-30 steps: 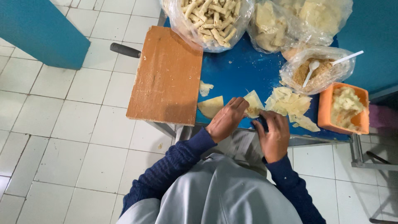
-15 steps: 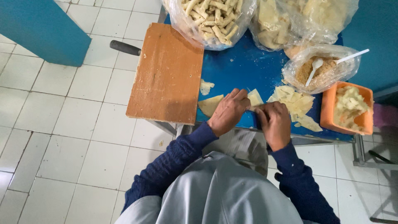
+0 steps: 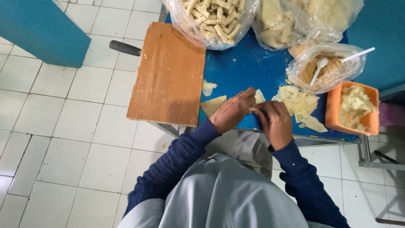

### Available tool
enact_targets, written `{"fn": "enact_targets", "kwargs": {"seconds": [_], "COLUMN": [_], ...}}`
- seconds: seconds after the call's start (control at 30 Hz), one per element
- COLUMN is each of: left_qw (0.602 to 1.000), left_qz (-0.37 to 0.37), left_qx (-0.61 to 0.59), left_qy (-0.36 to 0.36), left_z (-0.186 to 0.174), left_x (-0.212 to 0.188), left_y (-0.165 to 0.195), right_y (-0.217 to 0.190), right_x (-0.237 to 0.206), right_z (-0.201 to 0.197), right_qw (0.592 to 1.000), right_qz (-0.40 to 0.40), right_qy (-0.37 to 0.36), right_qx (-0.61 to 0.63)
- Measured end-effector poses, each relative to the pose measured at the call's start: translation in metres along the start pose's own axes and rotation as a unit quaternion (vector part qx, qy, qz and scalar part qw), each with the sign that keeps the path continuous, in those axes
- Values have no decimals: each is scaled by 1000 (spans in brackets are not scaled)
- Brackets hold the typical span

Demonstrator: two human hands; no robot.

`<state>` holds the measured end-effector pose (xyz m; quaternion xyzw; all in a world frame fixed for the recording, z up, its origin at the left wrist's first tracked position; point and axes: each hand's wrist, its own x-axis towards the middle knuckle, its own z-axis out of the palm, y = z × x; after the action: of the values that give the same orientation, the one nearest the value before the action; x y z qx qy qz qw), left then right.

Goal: The person sits at a table and shapes flat pieces of dough by hand, pinching and rolling each piece into a small cylindrical stick. The finished sticks are added to a pile and an orange container, with a bag of brown sugar and a spoon on the table.

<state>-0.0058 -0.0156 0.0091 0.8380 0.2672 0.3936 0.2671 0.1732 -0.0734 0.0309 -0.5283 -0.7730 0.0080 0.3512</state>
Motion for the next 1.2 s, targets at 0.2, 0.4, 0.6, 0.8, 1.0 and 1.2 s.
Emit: {"fn": "enact_targets", "kwargs": {"seconds": [0.2, 0.4, 0.6, 0.8, 1.0, 1.2], "left_qw": [1000, 999, 999, 999, 1000, 1000], "left_qz": [-22, 0, 10, -51, -5, -25], "left_qx": [18, 36, 38, -13, 21, -12], "left_qy": [-10, -23, 10, -1, -10, -9], "left_z": [3, 2, 9, 9, -1, -5], "left_x": [12, 16, 21, 15, 9, 8], "left_y": [-13, -17, -24, -21, -6, -1], "right_y": [9, 24, 39, 23, 14, 20], "right_x": [5, 4, 12, 7, 5, 8], "right_z": [-3, 3, 7, 0, 0, 0], "right_qw": [999, 999, 992, 997, 997, 996], "right_qz": [3, -3, 66, 26, 19, 56], "right_qy": [-22, -46, -79, -75, -70, -65], "right_qx": [49, 16, 77, 25, -33, 18]}}
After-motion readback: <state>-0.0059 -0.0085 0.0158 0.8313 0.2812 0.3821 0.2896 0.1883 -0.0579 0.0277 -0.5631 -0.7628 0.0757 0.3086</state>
